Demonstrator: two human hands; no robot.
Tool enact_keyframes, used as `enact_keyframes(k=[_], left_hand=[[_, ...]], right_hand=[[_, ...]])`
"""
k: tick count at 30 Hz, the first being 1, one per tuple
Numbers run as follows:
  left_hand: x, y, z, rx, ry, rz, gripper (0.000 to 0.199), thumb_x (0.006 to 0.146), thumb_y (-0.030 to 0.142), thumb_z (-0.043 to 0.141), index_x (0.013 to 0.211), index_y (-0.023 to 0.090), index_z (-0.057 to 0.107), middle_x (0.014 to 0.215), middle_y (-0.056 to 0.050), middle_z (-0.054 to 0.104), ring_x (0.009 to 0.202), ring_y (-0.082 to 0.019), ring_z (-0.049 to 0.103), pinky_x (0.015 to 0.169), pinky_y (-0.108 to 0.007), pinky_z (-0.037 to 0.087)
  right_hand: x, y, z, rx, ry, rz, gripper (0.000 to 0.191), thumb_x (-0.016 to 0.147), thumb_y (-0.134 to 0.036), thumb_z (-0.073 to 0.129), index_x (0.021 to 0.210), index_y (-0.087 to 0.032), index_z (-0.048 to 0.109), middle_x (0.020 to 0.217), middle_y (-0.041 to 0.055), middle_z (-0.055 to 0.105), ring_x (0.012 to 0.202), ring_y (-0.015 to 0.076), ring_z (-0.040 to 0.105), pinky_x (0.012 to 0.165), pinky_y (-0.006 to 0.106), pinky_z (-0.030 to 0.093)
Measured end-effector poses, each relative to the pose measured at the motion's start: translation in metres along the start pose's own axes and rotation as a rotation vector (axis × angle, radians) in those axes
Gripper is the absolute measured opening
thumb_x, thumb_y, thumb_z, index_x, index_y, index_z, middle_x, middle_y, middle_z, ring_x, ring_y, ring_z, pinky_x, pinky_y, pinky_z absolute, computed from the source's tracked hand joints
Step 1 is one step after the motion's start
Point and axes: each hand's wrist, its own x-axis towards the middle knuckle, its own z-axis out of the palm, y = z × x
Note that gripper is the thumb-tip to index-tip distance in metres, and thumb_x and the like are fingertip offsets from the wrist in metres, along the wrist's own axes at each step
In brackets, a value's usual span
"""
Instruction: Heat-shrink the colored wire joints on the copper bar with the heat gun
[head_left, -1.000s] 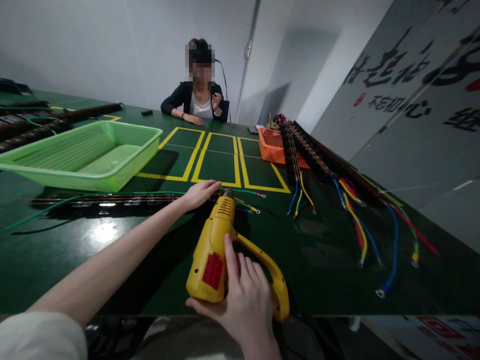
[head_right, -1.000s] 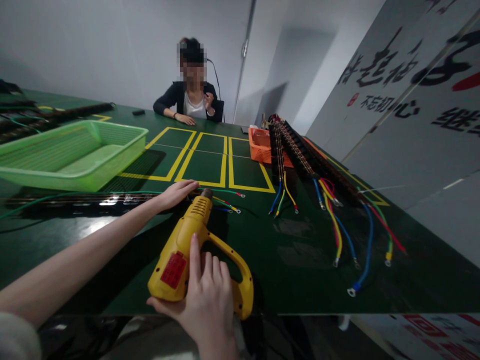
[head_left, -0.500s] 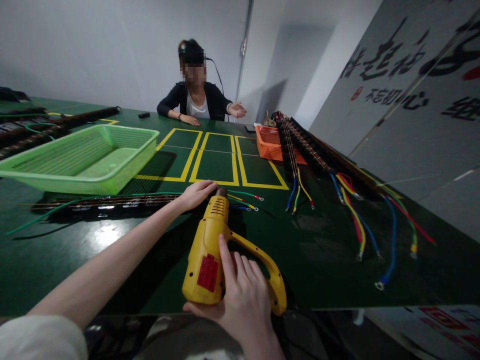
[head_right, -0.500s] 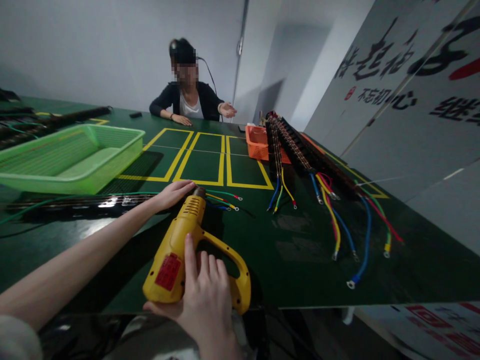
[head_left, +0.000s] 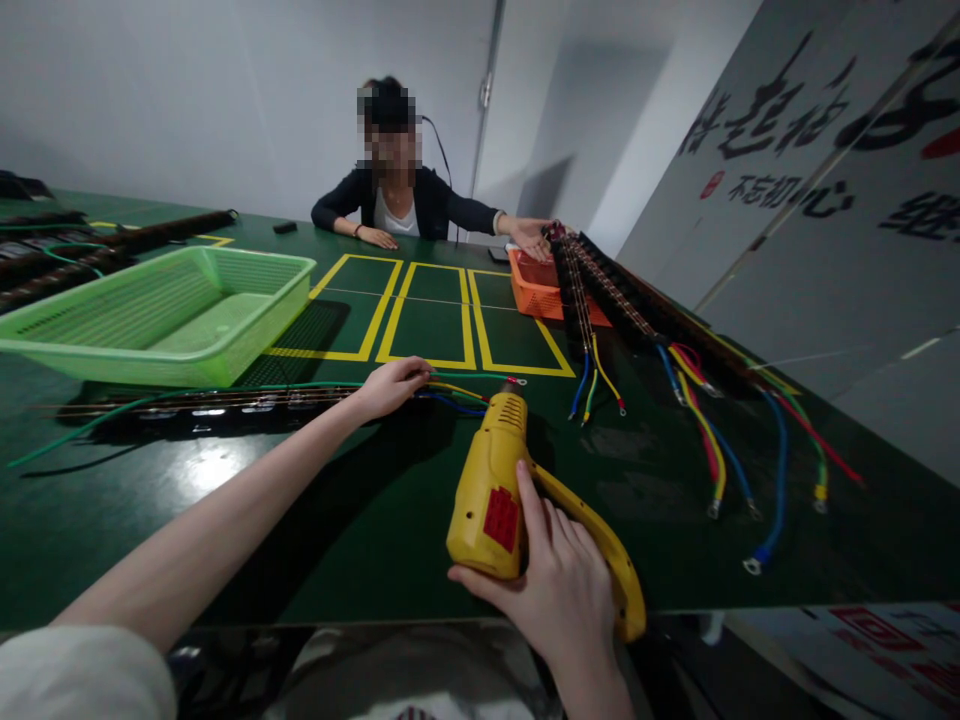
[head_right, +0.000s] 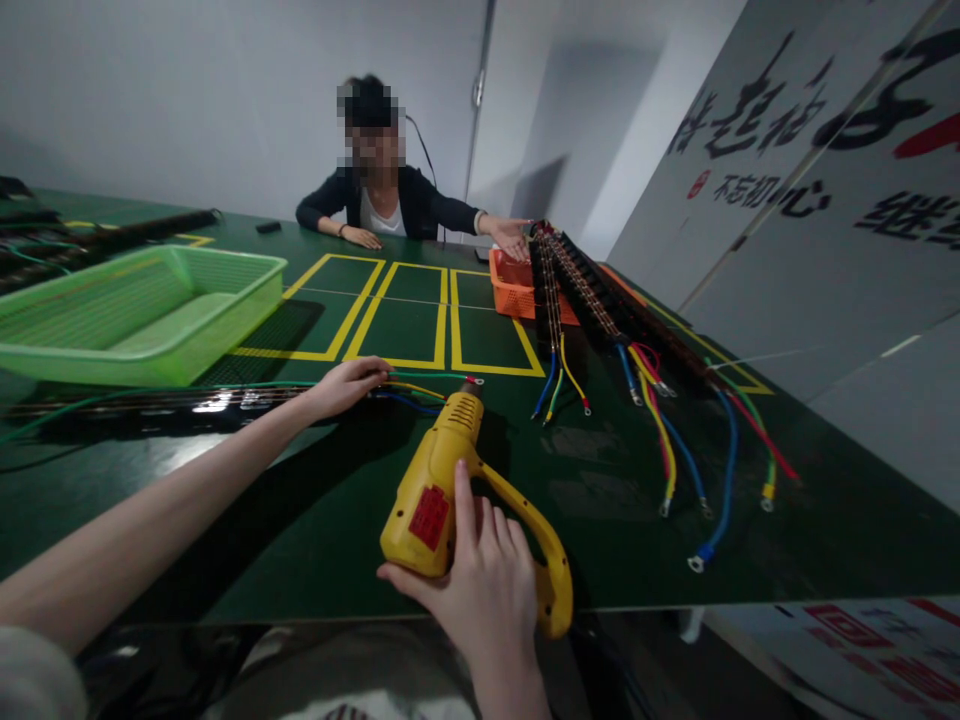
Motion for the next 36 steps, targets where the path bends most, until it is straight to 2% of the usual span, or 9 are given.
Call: enact_keyframes(k=[4,9,13,18,25,30,36], left_hand=[[-0.001,0.007,-0.003,0.008,-0.019,-0.026,0.049,0.083,0.053,0.037,0.099,0.014,0.063,0.09,-0.006,0.064,0.078,-0.019,0.057,0.069,-0.028,0.042],[-0.001,0.011,-0.003,-0.047,-0.014,-0.086,0.058,0.083,0.059,0.033,0.103,0.014,0.062,0.098,-0.007,0.065,0.084,-0.021,0.058,0.074,-0.029,0.042],[-0.001,0.009,-0.002,-0.059,0.007,-0.119,0.061,0.083,0.062,0.032,0.106,0.014,0.063,0.104,-0.008,0.065,0.096,-0.024,0.058,0.083,-0.031,0.042],[0.0,0.006,0.0,-0.07,0.02,-0.122,0.067,0.083,0.067,0.028,0.103,0.015,0.064,0.1,-0.007,0.066,0.092,-0.023,0.059,0.083,-0.032,0.043],[0.0,0.005,0.0,-0.088,0.033,-0.094,0.072,0.082,0.07,0.024,0.099,0.014,0.065,0.102,-0.009,0.066,0.095,-0.025,0.058,0.088,-0.033,0.042],[-0.002,0.008,-0.001,-0.115,0.034,-0.096,0.074,0.082,0.071,0.022,0.096,0.014,0.066,0.101,-0.01,0.066,0.096,-0.025,0.058,0.088,-0.033,0.043],[-0.002,0.007,-0.001,-0.11,0.025,-0.091,0.074,0.083,0.07,0.021,0.097,0.014,0.066,0.101,-0.009,0.066,0.095,-0.025,0.059,0.087,-0.033,0.043]], right_hand=[[-0.001,-0.001,0.001,-0.016,0.014,-0.003,0.113,0.063,-0.088,0.042,0.144,-0.01,0.026,0.103,0.0113,0.063,0.088,0.025,0.06,0.077,0.036,0.044],[-0.002,-0.012,0.001,0.01,0.009,0.018,0.113,0.063,-0.087,0.043,0.144,-0.011,0.026,0.099,0.0112,0.062,0.087,0.0254,0.058,0.077,0.038,0.043],[-0.002,-0.026,0.002,0.076,0.004,-0.007,0.116,0.062,-0.086,0.046,0.146,-0.01,0.021,0.095,0.0101,0.06,0.082,0.0245,0.056,0.074,0.038,0.042],[0.0,-0.047,0.011,0.167,0.024,-0.075,0.114,0.064,-0.086,0.046,0.146,-0.01,0.022,0.09,0.0091,0.057,0.078,0.0233,0.054,0.072,0.038,0.042],[0.008,-0.077,0.017,0.166,0.087,-0.139,0.11,0.067,-0.082,0.045,0.143,-0.006,0.025,0.082,0.0077,0.055,0.07,0.022,0.052,0.067,0.037,0.041],[0.009,-0.081,0.016,0.163,0.103,-0.155,0.109,0.067,-0.082,0.045,0.142,-0.005,0.028,0.082,0.008,0.056,0.07,0.0219,0.053,0.067,0.036,0.041],[0.007,-0.073,0.017,0.191,0.088,-0.161,0.109,0.067,-0.081,0.046,0.143,-0.006,0.026,0.084,0.0079,0.058,0.073,0.0222,0.055,0.07,0.036,0.041]])
